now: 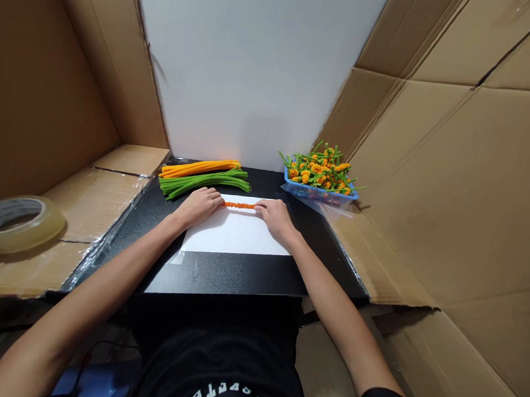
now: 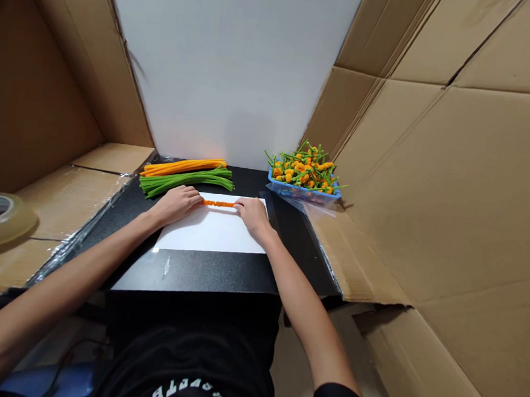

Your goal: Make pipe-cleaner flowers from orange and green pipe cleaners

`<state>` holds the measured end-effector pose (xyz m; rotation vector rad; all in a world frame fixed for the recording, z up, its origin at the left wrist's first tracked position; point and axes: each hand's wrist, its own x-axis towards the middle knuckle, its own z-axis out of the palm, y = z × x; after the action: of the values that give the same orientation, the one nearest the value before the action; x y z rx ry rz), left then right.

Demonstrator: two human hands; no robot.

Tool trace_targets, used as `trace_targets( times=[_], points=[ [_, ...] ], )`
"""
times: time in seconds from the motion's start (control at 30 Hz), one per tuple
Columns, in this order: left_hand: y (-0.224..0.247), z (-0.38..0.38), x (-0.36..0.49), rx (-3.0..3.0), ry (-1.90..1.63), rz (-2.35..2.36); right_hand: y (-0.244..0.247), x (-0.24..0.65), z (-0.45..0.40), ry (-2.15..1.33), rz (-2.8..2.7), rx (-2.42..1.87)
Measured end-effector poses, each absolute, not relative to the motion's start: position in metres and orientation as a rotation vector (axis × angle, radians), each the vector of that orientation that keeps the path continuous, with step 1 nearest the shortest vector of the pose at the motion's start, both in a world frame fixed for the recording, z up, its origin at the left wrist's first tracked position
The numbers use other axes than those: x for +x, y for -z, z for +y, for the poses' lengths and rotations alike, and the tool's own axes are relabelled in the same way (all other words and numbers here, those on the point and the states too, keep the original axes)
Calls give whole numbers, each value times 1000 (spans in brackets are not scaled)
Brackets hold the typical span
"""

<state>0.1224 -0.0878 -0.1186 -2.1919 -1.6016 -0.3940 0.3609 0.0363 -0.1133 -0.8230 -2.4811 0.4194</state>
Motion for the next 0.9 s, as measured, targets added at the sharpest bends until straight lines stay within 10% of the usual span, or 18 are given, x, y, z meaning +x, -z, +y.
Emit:
trace_targets(
  times=[0.9],
  points=[
    [116,-97,161,-2254,83,-1422,129,351,19,-1373,-2130,-554]
  ],
)
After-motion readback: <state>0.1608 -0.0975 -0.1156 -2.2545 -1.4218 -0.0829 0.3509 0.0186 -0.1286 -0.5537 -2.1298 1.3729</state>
